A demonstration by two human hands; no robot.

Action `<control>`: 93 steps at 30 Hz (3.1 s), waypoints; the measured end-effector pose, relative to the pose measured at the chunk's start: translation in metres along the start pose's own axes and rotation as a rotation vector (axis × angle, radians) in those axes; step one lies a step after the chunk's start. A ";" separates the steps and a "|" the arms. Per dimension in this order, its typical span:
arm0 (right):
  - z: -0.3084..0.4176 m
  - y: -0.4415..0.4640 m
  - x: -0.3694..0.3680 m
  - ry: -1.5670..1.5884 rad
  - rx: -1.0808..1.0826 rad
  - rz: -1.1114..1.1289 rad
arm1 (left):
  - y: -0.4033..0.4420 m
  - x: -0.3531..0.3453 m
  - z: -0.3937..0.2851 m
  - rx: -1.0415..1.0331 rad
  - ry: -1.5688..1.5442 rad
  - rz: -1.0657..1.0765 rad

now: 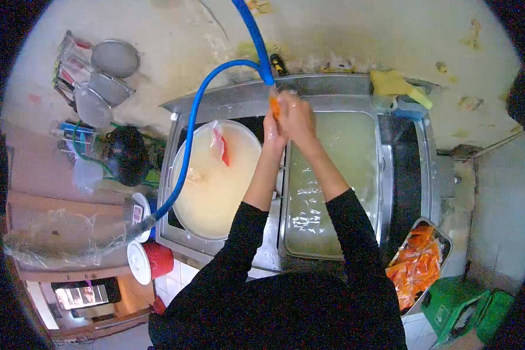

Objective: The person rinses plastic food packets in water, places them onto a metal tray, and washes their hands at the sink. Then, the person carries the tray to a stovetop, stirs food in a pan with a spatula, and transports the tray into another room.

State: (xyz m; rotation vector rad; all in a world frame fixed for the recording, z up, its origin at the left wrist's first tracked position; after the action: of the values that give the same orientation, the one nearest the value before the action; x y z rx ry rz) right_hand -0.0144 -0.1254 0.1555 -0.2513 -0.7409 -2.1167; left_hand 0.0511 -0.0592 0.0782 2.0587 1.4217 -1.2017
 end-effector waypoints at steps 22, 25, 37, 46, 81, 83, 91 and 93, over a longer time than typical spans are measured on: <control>-0.033 -0.276 0.273 -0.241 -0.232 -0.303 | -0.167 0.022 0.104 0.241 1.136 0.412; -0.026 -0.333 0.326 -0.415 -0.331 -0.206 | -0.224 -0.021 0.156 0.320 1.135 0.639; -0.067 -0.451 0.337 -0.485 -1.045 -0.783 | -0.345 -0.092 0.266 -0.244 1.349 1.056; -0.042 -0.423 0.342 -0.717 -0.803 -0.415 | -0.359 -0.119 0.279 -0.376 1.514 1.071; -0.065 -0.373 0.358 -0.827 -0.330 0.121 | -0.344 -0.101 0.300 -0.079 1.217 0.897; -0.068 -0.374 0.359 -0.811 -0.285 0.154 | -0.339 -0.094 0.302 0.148 0.910 0.725; -0.072 -0.380 0.353 -0.782 -0.302 0.112 | -0.359 -0.083 0.267 -0.116 1.595 0.386; -0.073 -0.380 0.354 -0.763 -0.298 0.097 | -0.375 -0.022 0.282 0.397 1.076 0.435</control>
State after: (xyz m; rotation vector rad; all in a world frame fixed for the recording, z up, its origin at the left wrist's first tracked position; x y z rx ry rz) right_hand -0.5234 -0.2302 0.0890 -1.2756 -0.8008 -2.0152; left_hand -0.4085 -0.1079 -0.0042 3.3126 0.9623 -0.1280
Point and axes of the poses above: each hand's wrist, its own y-axis towards the middle knuckle, its own x-axis out of the back of the hand, z = x × y, the point moved 1 cm from there along y, towards the middle knuckle, and after that the axes turned 4 degrees about x, right-handed, at the moved point
